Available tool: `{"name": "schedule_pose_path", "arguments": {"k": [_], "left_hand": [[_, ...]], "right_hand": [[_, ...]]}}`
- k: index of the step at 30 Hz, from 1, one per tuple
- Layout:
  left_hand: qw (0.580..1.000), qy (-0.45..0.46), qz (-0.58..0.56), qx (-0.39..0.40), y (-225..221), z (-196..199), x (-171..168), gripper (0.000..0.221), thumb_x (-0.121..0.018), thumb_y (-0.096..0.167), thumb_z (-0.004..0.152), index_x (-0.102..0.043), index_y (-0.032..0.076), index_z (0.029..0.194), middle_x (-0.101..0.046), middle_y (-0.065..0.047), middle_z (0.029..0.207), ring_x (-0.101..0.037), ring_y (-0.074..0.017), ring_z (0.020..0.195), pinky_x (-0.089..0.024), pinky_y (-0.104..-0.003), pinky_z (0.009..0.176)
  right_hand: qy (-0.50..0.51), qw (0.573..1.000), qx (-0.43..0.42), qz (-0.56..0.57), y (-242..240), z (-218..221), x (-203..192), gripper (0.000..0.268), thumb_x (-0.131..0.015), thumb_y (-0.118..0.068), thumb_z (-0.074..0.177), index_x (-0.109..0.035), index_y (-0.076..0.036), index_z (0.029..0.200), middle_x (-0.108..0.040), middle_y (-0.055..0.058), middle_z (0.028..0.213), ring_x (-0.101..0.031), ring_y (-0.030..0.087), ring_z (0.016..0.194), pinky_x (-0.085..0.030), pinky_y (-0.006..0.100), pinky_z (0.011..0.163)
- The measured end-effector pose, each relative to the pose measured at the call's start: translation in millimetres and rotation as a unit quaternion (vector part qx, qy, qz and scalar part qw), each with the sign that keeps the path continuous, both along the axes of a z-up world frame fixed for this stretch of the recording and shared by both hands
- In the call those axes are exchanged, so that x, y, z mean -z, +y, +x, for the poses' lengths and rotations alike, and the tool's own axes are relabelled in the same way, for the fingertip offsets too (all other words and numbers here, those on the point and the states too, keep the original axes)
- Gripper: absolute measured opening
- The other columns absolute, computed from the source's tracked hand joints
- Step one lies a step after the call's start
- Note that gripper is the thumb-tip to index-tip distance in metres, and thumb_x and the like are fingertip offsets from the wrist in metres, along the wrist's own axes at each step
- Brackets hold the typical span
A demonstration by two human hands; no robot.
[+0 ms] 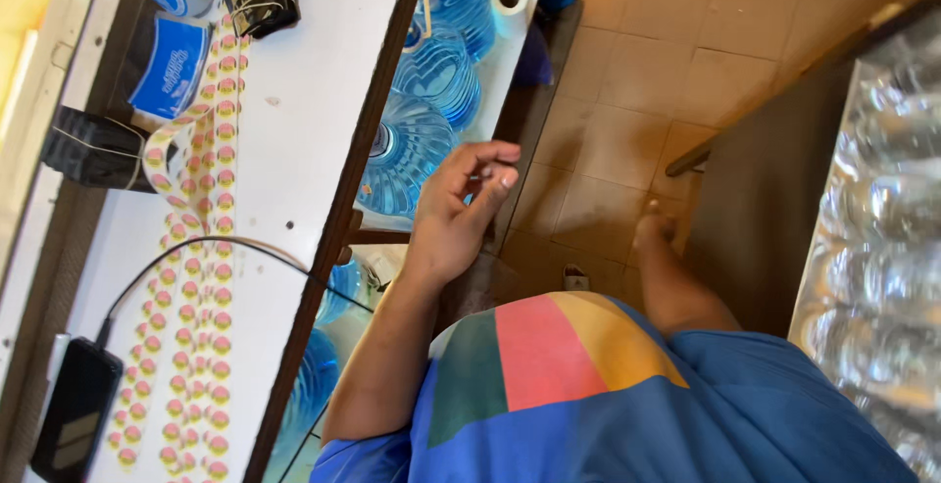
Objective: The person applies circular stickers to the black caps of clear glass bottles arranged on a metal rack. They peel stickers from a sheet, place them on the bottle caps, and occasionally move to a nearby table to retrieve more stickers.
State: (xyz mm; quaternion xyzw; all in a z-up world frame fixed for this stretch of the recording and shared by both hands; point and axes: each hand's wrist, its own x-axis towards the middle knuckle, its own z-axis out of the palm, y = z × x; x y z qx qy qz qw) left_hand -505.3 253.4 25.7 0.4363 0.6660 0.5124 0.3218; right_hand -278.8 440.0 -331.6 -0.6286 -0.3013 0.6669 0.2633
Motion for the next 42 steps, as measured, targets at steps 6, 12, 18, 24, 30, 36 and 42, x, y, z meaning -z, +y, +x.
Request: {"name": "schedule_pose_path", "arguments": {"k": [6, 12, 18, 24, 30, 36, 42], "left_hand": [[0.994, 0.031, -0.046, -0.091, -3, -19, 1, 0.029, -0.079, 0.025, 0.106, -0.079, 0.016, 0.133, -0.077, -0.006, 0.124, -0.08, -0.0232, 0.112, -0.066, -0.038, 0.102], [0.984, 0.065, -0.006, -0.165, -34, -17, -42, 0.027, -0.076, 0.021, 0.108, -0.077, 0.007, 0.13, -0.077, -0.014, 0.112, -0.079, -0.0266, 0.105, -0.066, -0.046, 0.102], [0.93, 0.247, 0.025, -0.271, -109, -15, -96, 0.019, -0.086, 0.015, 0.1, -0.084, 0.01, 0.118, -0.083, -0.008, 0.106, -0.083, -0.025, 0.098, -0.065, -0.038, 0.095], [0.775, 0.419, -0.232, -0.411, -213, -57, -103, 0.025, -0.091, 0.029, 0.097, -0.09, 0.008, 0.11, -0.085, -0.011, 0.109, -0.079, -0.0261, 0.086, -0.061, -0.044, 0.071], [0.797, 0.402, -0.144, -0.427, -185, -37, -77, 0.029, -0.084, 0.035, 0.099, -0.087, 0.009, 0.113, -0.083, -0.01, 0.11, -0.073, -0.0286, 0.101, -0.057, -0.045, 0.082], [0.879, 0.382, 0.008, -0.286, -124, 29, -48, 0.025, -0.084, 0.038, 0.097, -0.084, 0.014, 0.104, -0.082, -0.011, 0.1, -0.08, -0.039, 0.1, -0.065, -0.049, 0.084], [0.879, 0.291, 0.116, -0.361, -125, 20, -61, 0.018, -0.083, 0.035, 0.103, -0.087, 0.02, 0.113, -0.083, -0.002, 0.107, -0.081, -0.025, 0.098, -0.064, -0.036, 0.087]], "right_hand": [[0.108, 0.951, -0.212, -0.196, -13, -140, 2, 0.111, -0.069, -0.091, 0.099, -0.022, -0.032, 0.179, -0.038, 0.007, 0.182, -0.026, 0.035, 0.171, -0.016, 0.079, 0.132], [0.096, 0.961, -0.238, -0.103, 11, -237, -51, 0.111, -0.069, -0.059, 0.116, 0.008, -0.009, 0.178, -0.003, 0.03, 0.186, -0.027, 0.058, 0.164, -0.032, 0.08, 0.125], [0.055, 0.959, -0.112, 0.253, 61, -255, -130, 0.017, -0.067, -0.02, 0.105, -0.061, -0.02, 0.121, -0.068, 0.008, 0.098, -0.071, 0.02, 0.072, -0.062, 0.027, 0.069], [0.295, 0.655, -0.032, 0.695, 18, -241, -305, 0.024, -0.06, -0.02, 0.111, -0.05, -0.001, 0.103, -0.045, 0.012, 0.104, -0.046, 0.028, 0.095, -0.044, 0.044, 0.084], [0.254, 0.489, -0.521, 0.652, -72, -312, -403, 0.023, -0.061, -0.001, 0.109, -0.081, 0.003, 0.121, -0.08, 0.021, 0.115, -0.075, 0.032, 0.103, -0.061, 0.046, 0.089], [0.354, 0.624, -0.67, 0.192, -157, -335, -474, 0.037, -0.062, -0.019, 0.113, -0.069, -0.008, 0.147, -0.07, 0.011, 0.084, -0.072, 0.012, 0.063, -0.064, 0.018, 0.054], [0.597, 0.525, -0.483, 0.367, -119, -307, -545, 0.054, -0.071, -0.026, 0.109, -0.059, -0.001, 0.156, -0.076, 0.016, 0.098, -0.08, 0.017, 0.087, -0.071, 0.03, 0.081]]}}
